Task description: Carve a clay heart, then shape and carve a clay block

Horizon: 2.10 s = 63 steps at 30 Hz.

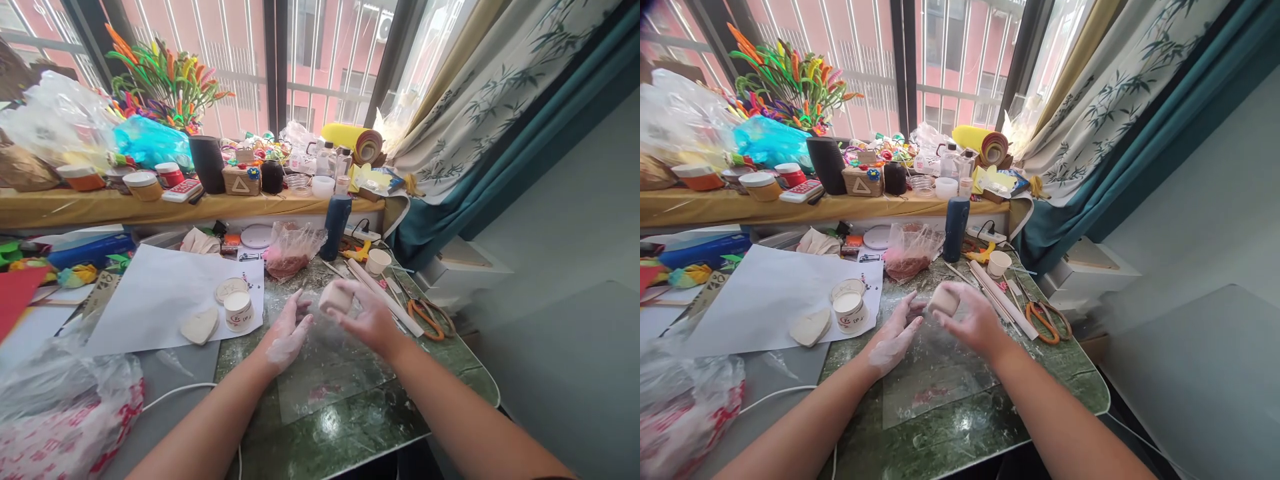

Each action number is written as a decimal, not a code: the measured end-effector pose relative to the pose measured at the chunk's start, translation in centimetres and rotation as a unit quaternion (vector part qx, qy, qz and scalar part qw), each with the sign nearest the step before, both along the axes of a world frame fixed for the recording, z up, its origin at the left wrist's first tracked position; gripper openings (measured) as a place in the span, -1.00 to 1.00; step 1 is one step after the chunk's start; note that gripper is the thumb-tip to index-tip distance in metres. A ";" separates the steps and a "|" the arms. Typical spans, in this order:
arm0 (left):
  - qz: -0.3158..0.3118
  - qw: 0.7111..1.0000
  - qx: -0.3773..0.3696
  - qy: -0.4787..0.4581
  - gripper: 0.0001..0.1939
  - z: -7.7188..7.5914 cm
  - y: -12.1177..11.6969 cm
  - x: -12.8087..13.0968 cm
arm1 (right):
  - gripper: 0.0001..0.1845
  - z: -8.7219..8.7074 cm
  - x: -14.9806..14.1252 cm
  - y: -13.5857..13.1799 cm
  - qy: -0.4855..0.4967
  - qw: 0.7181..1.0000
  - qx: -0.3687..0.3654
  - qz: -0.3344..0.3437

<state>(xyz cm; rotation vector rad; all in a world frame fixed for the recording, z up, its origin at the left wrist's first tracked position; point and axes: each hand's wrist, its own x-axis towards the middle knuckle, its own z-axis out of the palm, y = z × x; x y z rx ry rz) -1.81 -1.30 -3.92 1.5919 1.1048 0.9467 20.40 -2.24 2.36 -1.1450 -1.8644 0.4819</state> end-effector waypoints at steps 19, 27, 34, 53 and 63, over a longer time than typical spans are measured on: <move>-0.013 0.998 0.033 0.043 -0.31 0.0 0.0 0.0 | -0.35 -5.3 -0.8 1.0 -0.044 0.993 -0.103 -0.038; -0.006 0.999 0.037 0.036 -0.31 -0.6 0.2 0.0 | -0.30 -0.6 -0.1 3.2 0.156 0.985 0.013 -0.076; -0.011 0.999 0.030 0.043 -0.31 0.2 -0.1 0.0 | -0.11 -5.1 -0.8 2.0 -0.081 0.993 -0.075 -0.042; -0.046 0.992 0.108 0.042 0.00 2.1 -1.1 -0.2 | -0.44 -4.7 -4.6 -1.2 0.444 0.792 -0.402 0.116; -0.067 0.986 0.124 0.093 -0.27 2.2 -1.1 0.0 | -0.42 -4.6 -5.9 -1.9 0.550 0.653 -0.498 0.152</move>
